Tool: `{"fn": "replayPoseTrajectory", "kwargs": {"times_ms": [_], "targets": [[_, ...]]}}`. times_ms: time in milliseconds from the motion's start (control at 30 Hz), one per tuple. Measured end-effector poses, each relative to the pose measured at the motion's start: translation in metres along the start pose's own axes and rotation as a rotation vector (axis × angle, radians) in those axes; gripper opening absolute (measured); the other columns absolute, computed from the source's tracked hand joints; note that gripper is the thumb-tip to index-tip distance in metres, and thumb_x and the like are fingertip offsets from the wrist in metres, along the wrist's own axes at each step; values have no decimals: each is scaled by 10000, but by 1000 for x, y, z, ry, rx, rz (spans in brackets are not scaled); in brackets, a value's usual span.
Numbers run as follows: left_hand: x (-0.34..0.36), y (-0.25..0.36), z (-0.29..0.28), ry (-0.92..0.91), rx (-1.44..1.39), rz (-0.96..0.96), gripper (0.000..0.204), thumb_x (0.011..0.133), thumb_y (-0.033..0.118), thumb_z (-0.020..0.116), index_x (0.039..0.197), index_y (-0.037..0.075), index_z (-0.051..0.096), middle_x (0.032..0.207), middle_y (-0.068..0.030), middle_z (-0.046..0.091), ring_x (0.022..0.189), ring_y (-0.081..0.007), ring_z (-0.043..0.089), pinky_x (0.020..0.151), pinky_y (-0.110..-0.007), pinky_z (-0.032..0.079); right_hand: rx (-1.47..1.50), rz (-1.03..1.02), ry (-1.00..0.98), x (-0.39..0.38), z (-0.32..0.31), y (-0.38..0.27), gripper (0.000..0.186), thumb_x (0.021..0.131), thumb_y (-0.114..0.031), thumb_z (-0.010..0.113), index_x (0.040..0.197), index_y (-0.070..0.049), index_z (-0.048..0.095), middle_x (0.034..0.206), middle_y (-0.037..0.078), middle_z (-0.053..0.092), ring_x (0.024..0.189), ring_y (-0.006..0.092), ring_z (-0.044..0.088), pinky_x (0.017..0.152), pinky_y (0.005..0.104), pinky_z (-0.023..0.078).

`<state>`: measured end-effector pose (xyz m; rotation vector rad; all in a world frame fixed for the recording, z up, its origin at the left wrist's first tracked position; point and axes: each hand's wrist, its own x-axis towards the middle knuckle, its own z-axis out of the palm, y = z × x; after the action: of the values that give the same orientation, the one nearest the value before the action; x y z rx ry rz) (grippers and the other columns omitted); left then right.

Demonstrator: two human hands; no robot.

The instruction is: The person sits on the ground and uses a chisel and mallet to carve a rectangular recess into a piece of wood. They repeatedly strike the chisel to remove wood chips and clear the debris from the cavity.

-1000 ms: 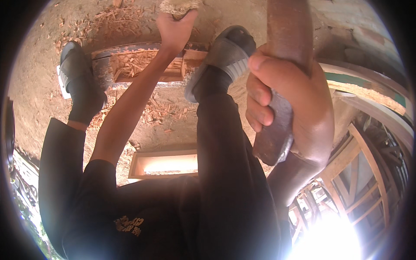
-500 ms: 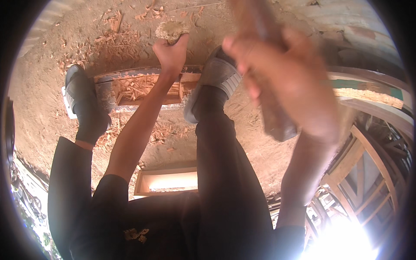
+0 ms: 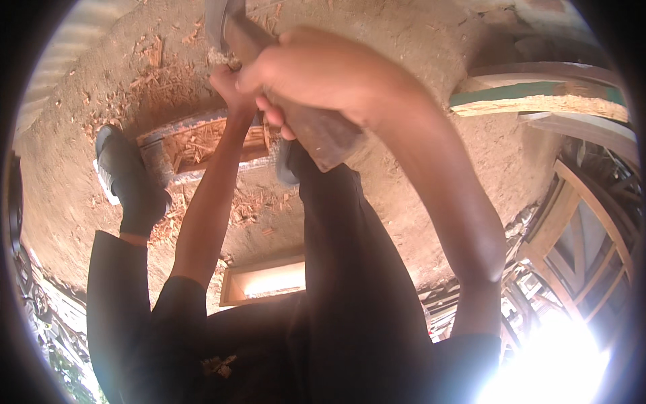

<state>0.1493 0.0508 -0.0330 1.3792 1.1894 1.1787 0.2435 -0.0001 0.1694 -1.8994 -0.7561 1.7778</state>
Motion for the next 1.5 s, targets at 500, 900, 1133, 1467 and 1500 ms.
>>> {"fn": "replayPoseTrajectory", "kwargs": {"times_ms": [500, 900, 1133, 1467, 1500], "targets": [[-3, -29, -7, 35, 1, -188, 154, 687, 55, 665, 666, -72, 581, 570, -17, 579, 582, -38, 462, 478, -255, 406, -177, -9, -127, 9, -4, 3, 218, 759, -203, 602, 788, -5, 516, 591, 33, 520, 461, 100, 508, 419, 244, 422], [-1, -3, 10, 10, 44, -100, 167, 689, 68, 642, 665, -82, 572, 516, -40, 548, 554, -38, 455, 469, -271, 406, 167, -295, 249, -4, -17, -31, 228, 822, -233, 591, 846, -29, 493, 619, 15, 510, 441, 83, 481, 413, 240, 423], [-3, -7, -6, 35, 124, -73, 190, 678, 69, 646, 617, -83, 549, 493, -72, 551, 525, -46, 465, 455, -289, 404, 241, 71, -102, -2, -5, -5, 269, 787, -218, 638, 808, 10, 496, 649, 39, 524, 474, 81, 501, 398, 224, 429], [0, -6, 1, 24, 59, -124, 226, 678, 76, 646, 585, -94, 528, 491, -73, 544, 516, -55, 457, 441, -301, 402, 98, -576, 440, 2, -40, -42, 140, 784, -156, 566, 777, -30, 506, 591, 14, 500, 443, 88, 469, 410, 229, 409], [-1, -9, 2, 21, 64, -117, 234, 679, 75, 645, 577, -95, 521, 494, -69, 543, 526, -55, 457, 445, -302, 403, -112, -555, 527, 18, -42, -23, 184, 754, -189, 610, 781, -21, 540, 600, 10, 523, 442, 89, 485, 425, 225, 415]]}}
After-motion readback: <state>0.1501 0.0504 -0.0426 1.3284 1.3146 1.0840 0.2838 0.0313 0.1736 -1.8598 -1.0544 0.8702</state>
